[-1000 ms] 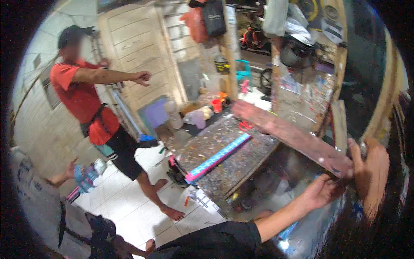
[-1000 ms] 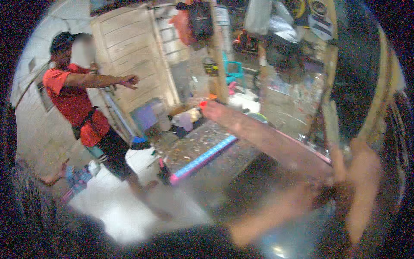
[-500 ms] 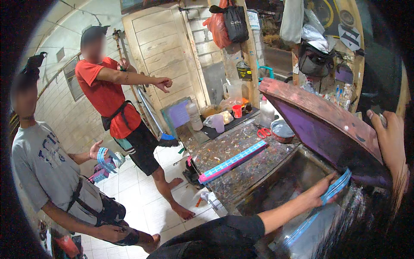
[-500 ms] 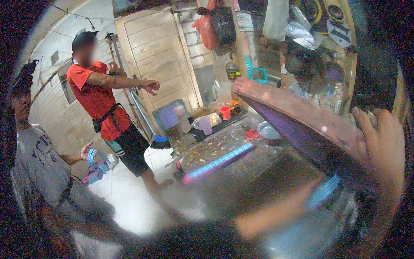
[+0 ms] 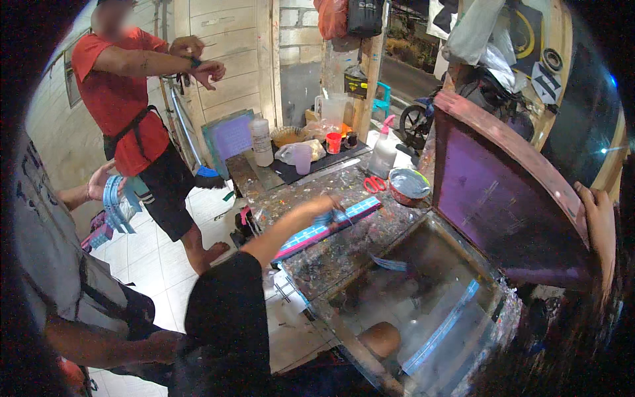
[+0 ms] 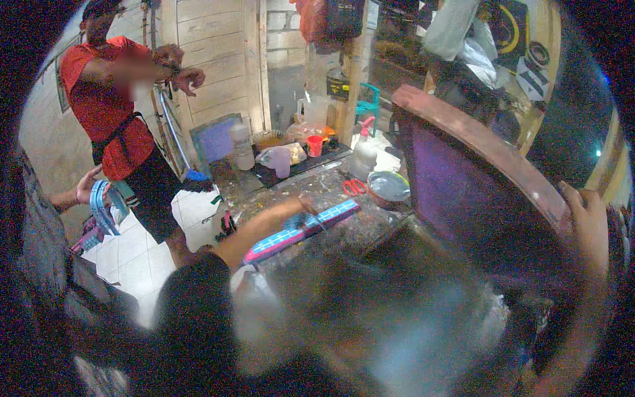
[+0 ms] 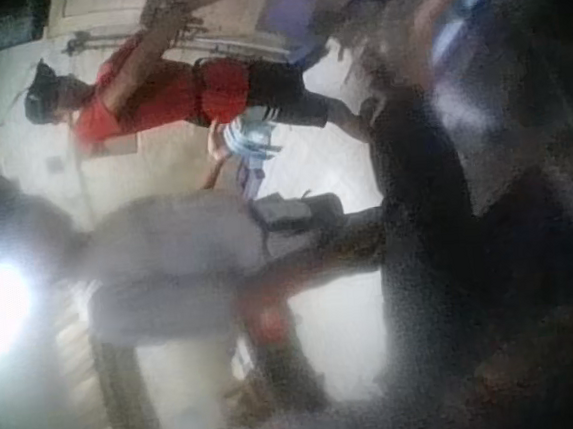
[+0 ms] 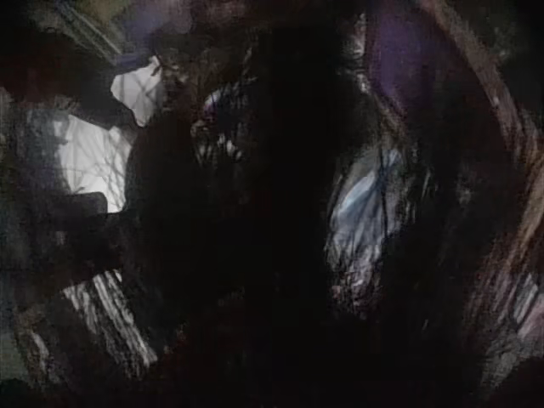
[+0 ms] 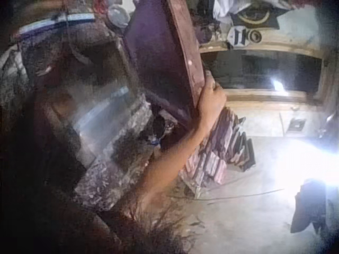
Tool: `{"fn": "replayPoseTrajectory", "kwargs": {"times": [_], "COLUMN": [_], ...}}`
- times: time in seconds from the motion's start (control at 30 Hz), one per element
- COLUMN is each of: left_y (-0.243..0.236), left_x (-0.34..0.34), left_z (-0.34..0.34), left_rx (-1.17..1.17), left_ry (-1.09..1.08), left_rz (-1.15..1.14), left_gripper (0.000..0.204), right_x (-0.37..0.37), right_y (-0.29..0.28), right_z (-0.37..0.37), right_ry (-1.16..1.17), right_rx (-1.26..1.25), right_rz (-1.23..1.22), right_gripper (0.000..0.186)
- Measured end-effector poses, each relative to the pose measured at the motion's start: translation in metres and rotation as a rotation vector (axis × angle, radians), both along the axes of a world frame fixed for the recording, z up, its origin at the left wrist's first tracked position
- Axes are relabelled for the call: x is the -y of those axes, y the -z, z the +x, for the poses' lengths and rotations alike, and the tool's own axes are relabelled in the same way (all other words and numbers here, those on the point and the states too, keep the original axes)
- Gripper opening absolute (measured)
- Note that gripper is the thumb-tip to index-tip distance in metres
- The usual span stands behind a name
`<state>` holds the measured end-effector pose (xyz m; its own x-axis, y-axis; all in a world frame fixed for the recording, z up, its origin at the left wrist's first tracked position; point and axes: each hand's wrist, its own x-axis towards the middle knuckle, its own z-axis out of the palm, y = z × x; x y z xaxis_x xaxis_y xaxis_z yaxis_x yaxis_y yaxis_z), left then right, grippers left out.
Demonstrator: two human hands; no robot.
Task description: The person performs screen printing on strips of material, placing each strip on a vacuum bed, lowering the screen frame, and using a squeegee to apply ink.
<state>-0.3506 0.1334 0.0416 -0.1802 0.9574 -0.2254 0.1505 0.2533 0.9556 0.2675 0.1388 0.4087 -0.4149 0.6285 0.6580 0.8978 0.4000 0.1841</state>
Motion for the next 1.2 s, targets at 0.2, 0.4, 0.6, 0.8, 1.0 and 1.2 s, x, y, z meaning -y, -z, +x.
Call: {"fn": "replayPoseTrajectory", "kwargs": {"times": [0.2,0.4,0.6,0.8,1.0,1.2], "left_y": [-0.083,0.070,0.093,0.060,0.068,0.070], "left_x": [0.063,0.175,0.172,0.152,0.156,0.152], "left_z": [0.007,0.275,0.313,0.339,0.337,0.340], "left_rx": [-1.172,-1.012,-0.835,-1.027,-0.997,-1.012], "left_ry": [-0.653,0.614,0.838,1.014,1.013,1.031], "left_rz": [0.553,0.556,0.669,0.724,0.699,0.701], "left_gripper": [0.042,0.051,0.061,0.071,0.075,0.075], "right_x": [-0.025,0.036,0.016,0.007,0.012,0.008], "right_y": [-0.012,-0.010,-0.042,-0.049,-0.054,-0.058], "right_z": [0.024,-0.022,-0.042,-0.033,-0.035,-0.033], "right_ry": [0.280,0.216,0.173,0.168,0.158,0.149], "right_rx": [0.251,0.192,0.427,0.339,0.248,0.208], "right_rz": [-0.048,0.216,-0.050,-0.030,-0.095,-0.120], "right_gripper": [0.039,0.034,0.039,0.040,0.041,0.041]}}
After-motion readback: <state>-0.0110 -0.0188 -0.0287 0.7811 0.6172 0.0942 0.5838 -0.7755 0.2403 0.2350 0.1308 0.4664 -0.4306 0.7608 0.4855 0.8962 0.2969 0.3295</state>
